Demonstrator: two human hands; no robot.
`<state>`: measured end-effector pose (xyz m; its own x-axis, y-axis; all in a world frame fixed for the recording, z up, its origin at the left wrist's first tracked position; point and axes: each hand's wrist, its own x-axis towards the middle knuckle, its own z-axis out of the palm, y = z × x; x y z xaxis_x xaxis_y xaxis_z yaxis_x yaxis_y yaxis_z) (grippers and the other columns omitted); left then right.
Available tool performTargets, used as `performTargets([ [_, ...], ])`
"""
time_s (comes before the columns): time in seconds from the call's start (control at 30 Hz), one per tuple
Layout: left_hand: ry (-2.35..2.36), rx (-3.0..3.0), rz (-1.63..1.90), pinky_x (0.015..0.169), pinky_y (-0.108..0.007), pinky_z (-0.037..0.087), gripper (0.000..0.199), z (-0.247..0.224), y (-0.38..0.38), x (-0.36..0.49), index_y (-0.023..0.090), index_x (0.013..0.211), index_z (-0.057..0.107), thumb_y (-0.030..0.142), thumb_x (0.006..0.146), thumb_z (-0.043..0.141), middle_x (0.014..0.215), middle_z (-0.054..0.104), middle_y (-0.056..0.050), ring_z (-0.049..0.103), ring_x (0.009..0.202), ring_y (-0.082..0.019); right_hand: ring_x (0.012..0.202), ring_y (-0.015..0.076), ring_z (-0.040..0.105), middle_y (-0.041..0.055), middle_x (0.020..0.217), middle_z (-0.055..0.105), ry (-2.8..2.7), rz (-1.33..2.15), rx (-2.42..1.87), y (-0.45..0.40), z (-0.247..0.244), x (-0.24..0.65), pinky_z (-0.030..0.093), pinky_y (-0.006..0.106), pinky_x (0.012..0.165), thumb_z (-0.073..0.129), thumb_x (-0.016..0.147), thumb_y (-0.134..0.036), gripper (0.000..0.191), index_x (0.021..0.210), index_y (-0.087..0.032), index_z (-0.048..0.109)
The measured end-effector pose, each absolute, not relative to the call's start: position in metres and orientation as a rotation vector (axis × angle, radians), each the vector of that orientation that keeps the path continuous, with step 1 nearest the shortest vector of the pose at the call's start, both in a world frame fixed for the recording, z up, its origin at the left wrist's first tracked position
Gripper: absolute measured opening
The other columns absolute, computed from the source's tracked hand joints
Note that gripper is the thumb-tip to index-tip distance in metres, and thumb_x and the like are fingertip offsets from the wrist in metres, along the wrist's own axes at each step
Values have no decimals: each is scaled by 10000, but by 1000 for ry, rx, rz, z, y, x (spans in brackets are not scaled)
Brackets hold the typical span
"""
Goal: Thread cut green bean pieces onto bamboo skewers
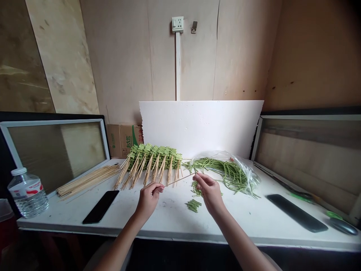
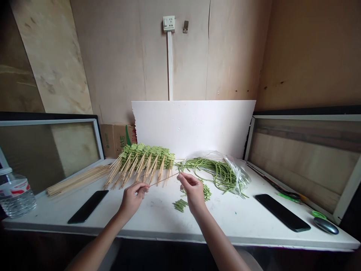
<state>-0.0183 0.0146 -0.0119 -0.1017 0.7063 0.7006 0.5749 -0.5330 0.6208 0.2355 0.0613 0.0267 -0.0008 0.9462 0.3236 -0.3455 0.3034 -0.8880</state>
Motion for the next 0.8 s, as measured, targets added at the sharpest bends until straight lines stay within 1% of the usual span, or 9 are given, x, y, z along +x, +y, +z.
performTargets([
  [0.1,1460,2052,1706,726,-285,540,239,-11,14,-18,174,890,715,143,925,480,751,702,-47,680,748,-184,563,151,562,22,743,727,-1168,1129,-673,61,27,238,470,324,607,880,712,-438,308,925,-228,806],
  [0.17,1464,2059,1672,700,-274,522,270,-12,15,-18,174,866,702,109,903,443,708,671,-34,657,702,-171,554,146,544,10,701,699,-1202,1111,-665,60,29,238,462,318,612,880,716,-431,281,894,-229,804],
  [0.33,1482,2088,1499,587,-231,434,295,-14,16,-21,178,801,667,50,841,404,614,558,10,558,584,-137,581,158,551,42,796,724,-1296,1111,-657,58,31,239,465,320,606,870,723,-447,275,876,-228,802],
  [0.4,1475,2069,1444,561,-227,422,285,-14,16,-21,177,803,670,79,878,413,599,543,16,539,555,-131,582,152,551,45,820,730,-1302,1114,-661,59,31,239,469,317,608,874,721,-437,273,876,-225,801],
  [0.5,1434,2007,1479,582,-245,477,218,-13,16,-18,171,951,702,231,966,493,689,638,-7,586,570,-135,569,146,549,33,782,720,-1237,1111,-684,65,30,242,474,315,609,878,715,-438,291,888,-219,795],
  [0.53,1426,1996,1515,610,-258,504,199,-12,16,-17,171,991,703,280,967,539,739,673,-21,613,592,-140,569,148,550,30,764,715,-1205,1109,-692,67,29,243,475,315,606,877,714,-445,302,892,-217,792],
  [0.6,1427,1992,1583,662,-280,540,189,-12,16,-15,172,988,709,330,943,615,790,712,-40,650,632,-151,575,154,558,34,764,715,-1155,1109,-702,70,28,244,476,314,596,877,707,-461,326,897,-211,788],
  [0.67,1443,1999,1630,667,-282,548,182,-12,16,-14,174,919,721,331,936,629,765,718,-41,656,635,-156,580,159,567,42,768,717,-1135,1115,-701,71,28,245,483,315,588,881,698,-472,347,896,-204,786],
  [0.8,1415,1993,1635,600,-253,531,218,-12,14,-12,170,878,720,277,959,548,715,698,-34,637,595,-144,557,154,567,47,765,721,-1199,1130,-680,66,28,241,499,322,583,887,685,-483,345,864,-208,780],
])
